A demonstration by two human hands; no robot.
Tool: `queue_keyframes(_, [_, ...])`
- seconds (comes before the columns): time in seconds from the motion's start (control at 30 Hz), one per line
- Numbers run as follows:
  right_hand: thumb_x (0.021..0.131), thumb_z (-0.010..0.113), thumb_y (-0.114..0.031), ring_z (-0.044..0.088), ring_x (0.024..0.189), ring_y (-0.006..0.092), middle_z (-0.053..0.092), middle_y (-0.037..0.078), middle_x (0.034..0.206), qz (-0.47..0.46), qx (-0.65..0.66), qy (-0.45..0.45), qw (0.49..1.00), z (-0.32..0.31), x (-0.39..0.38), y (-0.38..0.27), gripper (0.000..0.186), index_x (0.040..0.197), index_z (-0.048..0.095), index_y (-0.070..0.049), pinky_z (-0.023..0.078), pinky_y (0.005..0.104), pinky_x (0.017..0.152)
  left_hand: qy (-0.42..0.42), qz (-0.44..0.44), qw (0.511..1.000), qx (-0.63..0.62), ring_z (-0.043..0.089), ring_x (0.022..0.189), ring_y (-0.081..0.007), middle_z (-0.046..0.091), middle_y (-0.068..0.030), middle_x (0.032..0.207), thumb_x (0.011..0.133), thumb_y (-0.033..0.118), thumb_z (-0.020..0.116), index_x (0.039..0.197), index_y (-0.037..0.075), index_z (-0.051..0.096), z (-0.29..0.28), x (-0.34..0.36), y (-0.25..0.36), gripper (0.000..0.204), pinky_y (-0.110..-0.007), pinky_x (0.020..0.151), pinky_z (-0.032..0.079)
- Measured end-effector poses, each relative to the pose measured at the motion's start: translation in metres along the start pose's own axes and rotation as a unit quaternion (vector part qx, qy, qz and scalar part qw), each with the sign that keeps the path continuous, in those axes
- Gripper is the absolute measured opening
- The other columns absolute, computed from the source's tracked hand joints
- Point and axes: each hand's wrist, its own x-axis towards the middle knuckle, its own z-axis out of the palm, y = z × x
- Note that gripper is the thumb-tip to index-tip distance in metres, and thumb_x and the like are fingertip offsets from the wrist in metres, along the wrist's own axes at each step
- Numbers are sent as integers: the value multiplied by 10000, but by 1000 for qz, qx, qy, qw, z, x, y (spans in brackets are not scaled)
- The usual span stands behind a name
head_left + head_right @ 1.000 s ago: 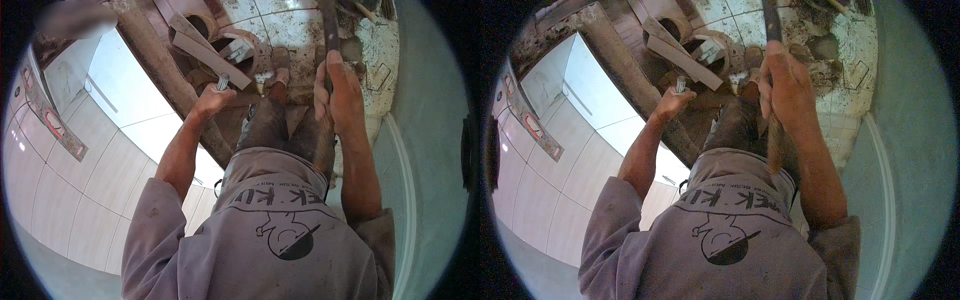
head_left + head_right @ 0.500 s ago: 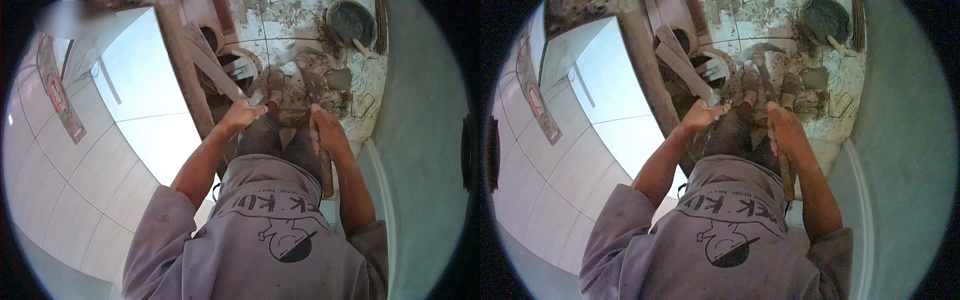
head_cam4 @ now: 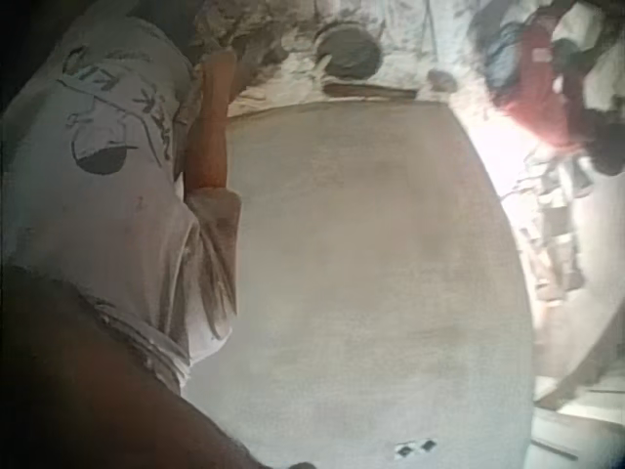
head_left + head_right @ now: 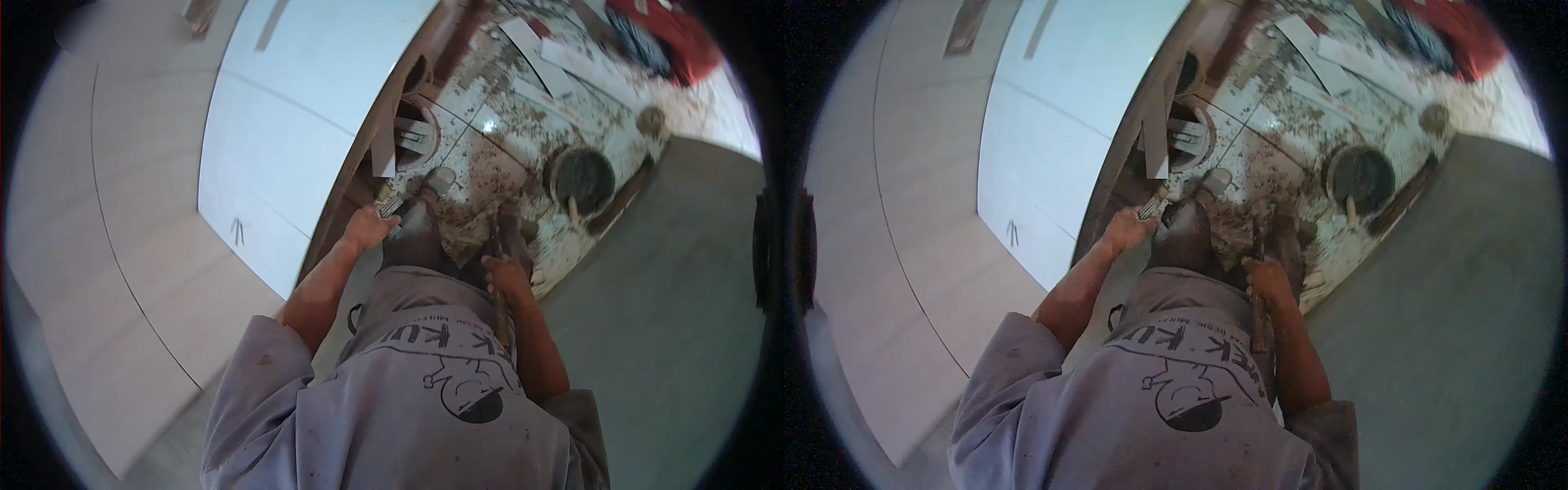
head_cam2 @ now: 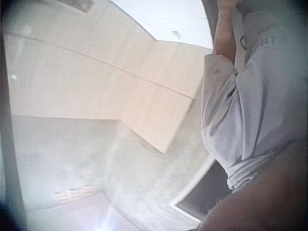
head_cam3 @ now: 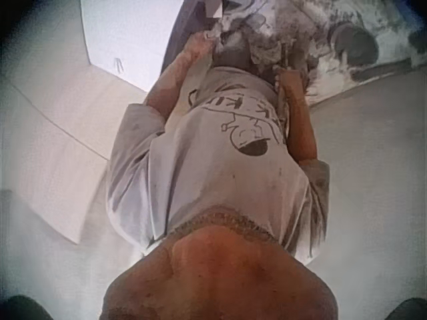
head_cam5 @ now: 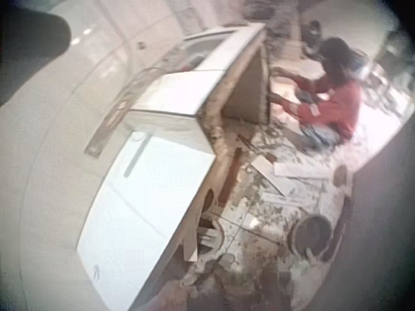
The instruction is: Removing old wall material with a hammer and chisel and fitting new ceramic tiles to a ledge.
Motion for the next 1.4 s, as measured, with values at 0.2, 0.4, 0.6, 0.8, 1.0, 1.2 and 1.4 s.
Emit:
queue_keyframes(0.2, [785, 651, -261, 528, 457, 179, 549, 74, 632, -201, -404, -110, 886, -97, 15, 52, 319, 881, 570, 33, 405, 328, 428, -79, -114, 989, -47, 603, 966, -356, 630, -243, 988, 776, 481, 627, 1019, 31, 644, 123, -97, 17, 512, -425, 830, 459])
queue_keyframes(0.4, [781, 647, -245, 548, 461, 185, 573, 99, 639, -203, -467, -219, 832, -133, 18, 65, 315, 875, 596, 51, 446, 331, 473, -39, -133, 976, -169, 600, 971, -357, 643, -204, 991, 779, 429, 627, 1045, 50, 640, 172, -158, 29, 463, -427, 847, 460])
queue_keyframes(0.6, [733, 669, -293, 562, 1091, 357, 605, 271, 1090, -110, -664, -42, 738, -107, 9, 57, 544, 1145, 569, 48, 430, 395, 921, 38, -147, 983, -99, 614, 952, -347, 654, -196, 956, 790, 422, 618, 1034, 57, 655, 222, -186, -4, 440, -431, 835, 472])
queue_keyframes(0.8, [709, 645, -289, 601, 956, 406, 631, 269, 980, -143, -658, -112, 730, -82, 1, 67, 464, 1038, 617, 36, 456, 443, 844, 40, -100, 986, -130, 616, 946, -353, 653, -200, 961, 782, 451, 616, 1012, 60, 657, 280, -202, -39, 455, -439, 830, 476])
queue_keyframes(1.0, [771, 618, -107, 559, 544, 193, 550, 66, 647, -25, -484, -138, 864, -56, 7, 84, 93, 791, 590, -20, 445, 341, 508, 127, -111, 962, -216, 606, 930, -382, 641, -219, 961, 788, 419, 627, 1012, 31, 635, 251, -164, -97, 449, -448, 831, 472])
queue_keyframes(1.2, [810, 615, -136, 553, 536, 190, 564, 70, 677, -36, -418, -149, 895, 15, 136, 98, 137, 861, 597, -9, 448, 335, 494, 314, -81, 897, -299, 601, 889, -403, 634, -227, 931, 788, 382, 643, 980, 37, 635, 229, -65, -127, 395, -447, 778, 469])
queue_keyframes(1.4, [913, 485, -203, 541, 632, 187, 554, 55, 738, -20, -384, -179, 906, 84, 329, 109, 262, 1014, 624, -6, 467, 350, 598, 515, 71, 772, -365, 630, 767, -218, 657, -119, 842, 836, 198, 623, 936, 69, 667, 231, 17, -184, 169, -308, 691, 482])
